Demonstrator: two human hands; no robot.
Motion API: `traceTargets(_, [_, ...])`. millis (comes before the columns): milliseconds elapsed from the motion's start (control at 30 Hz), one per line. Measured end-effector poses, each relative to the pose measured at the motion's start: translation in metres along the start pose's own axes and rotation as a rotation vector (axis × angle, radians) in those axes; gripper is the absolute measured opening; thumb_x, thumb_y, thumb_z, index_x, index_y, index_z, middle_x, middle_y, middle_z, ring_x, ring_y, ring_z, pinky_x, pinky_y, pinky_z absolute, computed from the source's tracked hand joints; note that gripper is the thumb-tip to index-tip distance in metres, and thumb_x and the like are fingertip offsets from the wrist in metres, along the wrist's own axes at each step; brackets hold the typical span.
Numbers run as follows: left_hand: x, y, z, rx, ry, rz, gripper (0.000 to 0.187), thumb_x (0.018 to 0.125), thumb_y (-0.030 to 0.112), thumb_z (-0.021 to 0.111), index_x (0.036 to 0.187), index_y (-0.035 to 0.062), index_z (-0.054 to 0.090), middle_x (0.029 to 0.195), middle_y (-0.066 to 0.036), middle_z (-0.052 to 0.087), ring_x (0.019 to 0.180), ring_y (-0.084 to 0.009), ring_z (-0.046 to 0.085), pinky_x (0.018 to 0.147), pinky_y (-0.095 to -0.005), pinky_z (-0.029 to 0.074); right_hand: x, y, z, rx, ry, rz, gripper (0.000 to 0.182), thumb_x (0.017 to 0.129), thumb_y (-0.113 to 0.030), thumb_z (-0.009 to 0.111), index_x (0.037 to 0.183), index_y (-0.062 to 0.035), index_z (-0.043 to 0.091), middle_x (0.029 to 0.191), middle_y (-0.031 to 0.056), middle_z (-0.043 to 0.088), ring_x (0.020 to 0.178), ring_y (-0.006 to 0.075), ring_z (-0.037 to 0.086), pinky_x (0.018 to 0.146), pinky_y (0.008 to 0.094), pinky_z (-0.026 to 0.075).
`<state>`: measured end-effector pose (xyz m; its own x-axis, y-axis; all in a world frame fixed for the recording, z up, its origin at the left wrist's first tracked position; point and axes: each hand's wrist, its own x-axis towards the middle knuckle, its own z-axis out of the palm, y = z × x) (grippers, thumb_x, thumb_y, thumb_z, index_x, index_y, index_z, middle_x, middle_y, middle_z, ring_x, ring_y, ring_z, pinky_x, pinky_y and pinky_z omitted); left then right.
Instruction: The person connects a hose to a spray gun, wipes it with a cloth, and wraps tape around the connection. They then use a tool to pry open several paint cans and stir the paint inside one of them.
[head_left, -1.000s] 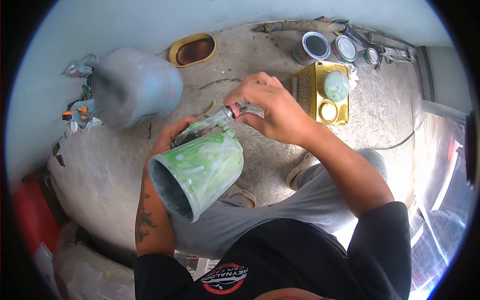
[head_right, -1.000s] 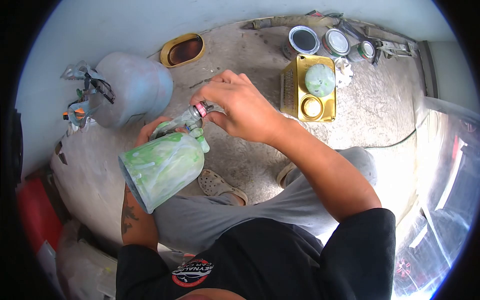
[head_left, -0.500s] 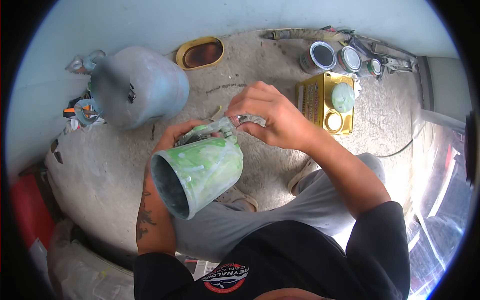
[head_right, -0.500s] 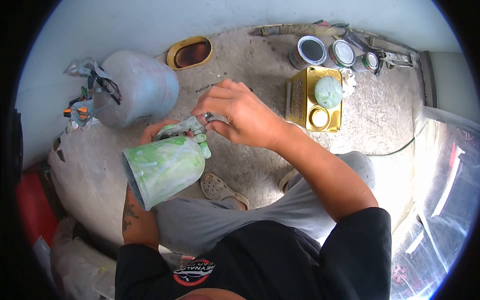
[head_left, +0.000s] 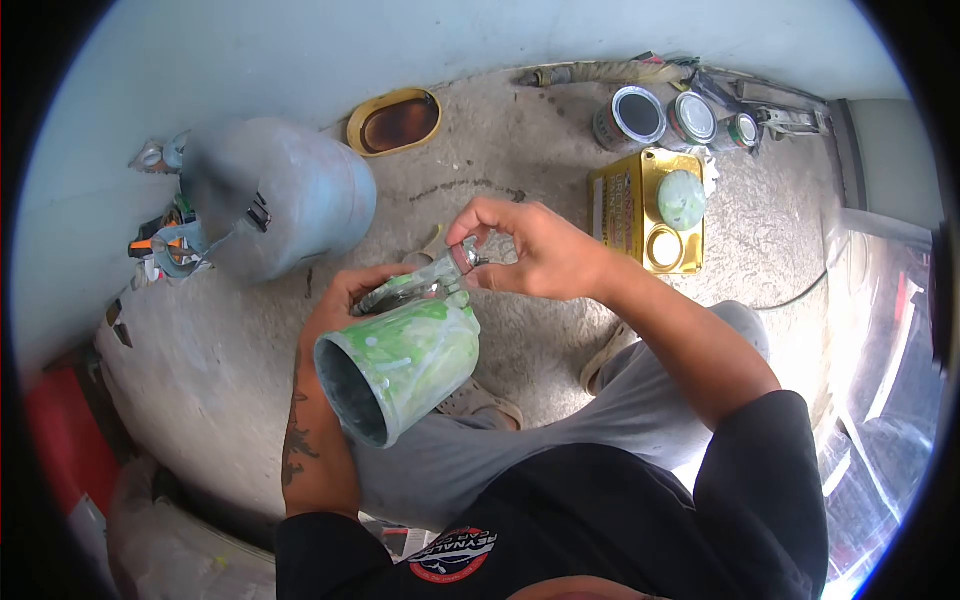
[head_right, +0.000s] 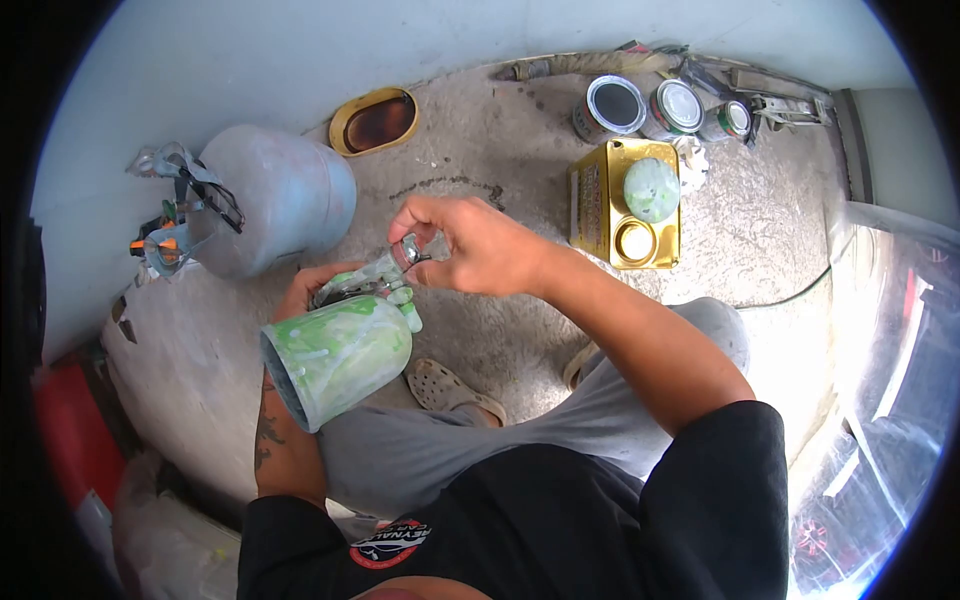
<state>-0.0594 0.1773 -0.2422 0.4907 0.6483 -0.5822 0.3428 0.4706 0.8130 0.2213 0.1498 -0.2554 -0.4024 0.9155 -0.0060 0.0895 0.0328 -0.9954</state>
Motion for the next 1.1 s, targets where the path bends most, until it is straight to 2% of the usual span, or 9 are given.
traceTargets(133, [-0.006,0.009,0.010,0.121,0.035,0.158,0.049,0.082,0.007,0.079,0.127,-0.0048,0.062,0.110,-0.014,0.072,0.098,-0.0191,0.070,0.089,-0.0337,0.056,0.002,-0.002,-0.001,-0.108,-0.055,0.217,0.034,0.088,-0.021,0.073,0.115,-0.0022,0.064,0.104,0.0083,0.069,0.098,0.0210,0.063,0.092,0.0365,0.048])
traceTargets(333, [0.006,0.012,0.001,-0.057,-0.076,-0.003,0.052,0.076,0.009,0.082,0.125,-0.0008,0.067,0.114,-0.008,0.071,0.104,-0.0147,0.066,0.096,-0.0298,0.049,-0.001,-0.002,0.000,-0.123,0.128,0.057,0.048,0.098,-0.029,0.063,0.136,-0.0036,0.052,0.110,0.0122,0.068,0.103,0.0257,0.064,0.097,0.0389,0.047])
traceTargets(433, [0.010,0.010,-0.003,-0.035,-0.118,-0.016,0.054,0.075,0.009,0.082,0.126,-0.0012,0.066,0.115,-0.008,0.071,0.106,-0.0153,0.066,0.098,-0.0301,0.049,0.003,0.005,-0.004,0.022,-0.026,0.024,0.054,0.098,-0.031,0.064,0.143,-0.0068,0.045,0.110,0.0109,0.067,0.107,0.0248,0.062,0.099,0.0399,0.046])
traceTargets(533, [-0.001,0.019,0.008,0.011,-0.056,0.076,0.054,0.075,0.009,0.082,0.126,-0.0017,0.065,0.118,-0.009,0.070,0.108,-0.0159,0.065,0.099,-0.0307,0.048,0.005,-0.007,-0.007,-0.041,-0.051,0.352,0.051,0.098,-0.030,0.064,0.140,-0.0075,0.046,0.107,0.0067,0.067,0.108,0.0214,0.061,0.100,0.0404,0.045])
traceTargets(633, [0.001,0.015,0.009,-0.049,-0.060,0.056,0.053,0.076,0.009,0.081,0.126,-0.0023,0.065,0.119,-0.009,0.070,0.110,-0.0163,0.065,0.100,-0.0311,0.048,0.001,0.003,0.002,-0.119,0.038,0.103,0.055,0.095,-0.029,0.065,0.140,-0.0044,0.045,0.100,0.0104,0.068,0.102,0.0288,0.065,0.091,0.0420,0.049])
traceTargets(833, [0.007,0.014,0.003,-0.019,-0.126,0.004,0.052,0.078,0.009,0.079,0.126,-0.0030,0.064,0.118,-0.010,0.070,0.111,-0.0167,0.064,0.100,-0.0320,0.048,0.001,0.001,-0.002,0.050,-0.039,0.285,0.064,0.097,-0.036,0.063,0.148,-0.0056,0.038,0.105,0.0106,0.068,0.105,0.0317,0.064,0.089,0.0457,0.048])
traceTargets(967, [0.002,0.016,0.009,0.058,-0.097,0.126,0.051,0.079,0.009,0.078,0.126,-0.0034,0.064,0.117,-0.010,0.070,0.110,-0.0164,0.064,0.099,-0.0314,0.048,0.001,-0.006,-0.005,-0.022,-0.071,0.142,0.068,0.096,-0.037,0.064,0.148,-0.0049,0.036,0.111,0.0141,0.069,0.106,0.0326,0.065,0.089,0.0465,0.049])
traceTargets(1033, [0.002,0.017,0.007,0.022,-0.136,0.112,0.051,0.079,0.008,0.078,0.126,-0.0038,0.064,0.115,-0.010,0.070,0.108,-0.0159,0.065,0.097,-0.0306,0.049,0.003,-0.007,-0.007,-0.015,-0.111,0.330,0.066,0.101,-0.040,0.059,0.152,-0.0078,0.033,0.109,0.0099,0.067,0.106,0.0243,0.062,0.095,0.0415,0.047])
traceTargets(1100, [0.004,0.011,0.007,0.012,-0.126,0.127,0.051,0.079,0.007,0.078,0.127,-0.0042,0.063,0.115,-0.010,0.070,0.107,-0.0158,0.065,0.097,-0.0303,0.049,0.000,-0.001,-0.003,-0.049,-0.063,0.266,0.066,0.101,-0.039,0.059,0.152,-0.0069,0.033,0.107,0.0101,0.067,0.105,0.0247,0.062,0.095,0.0413,0.047])
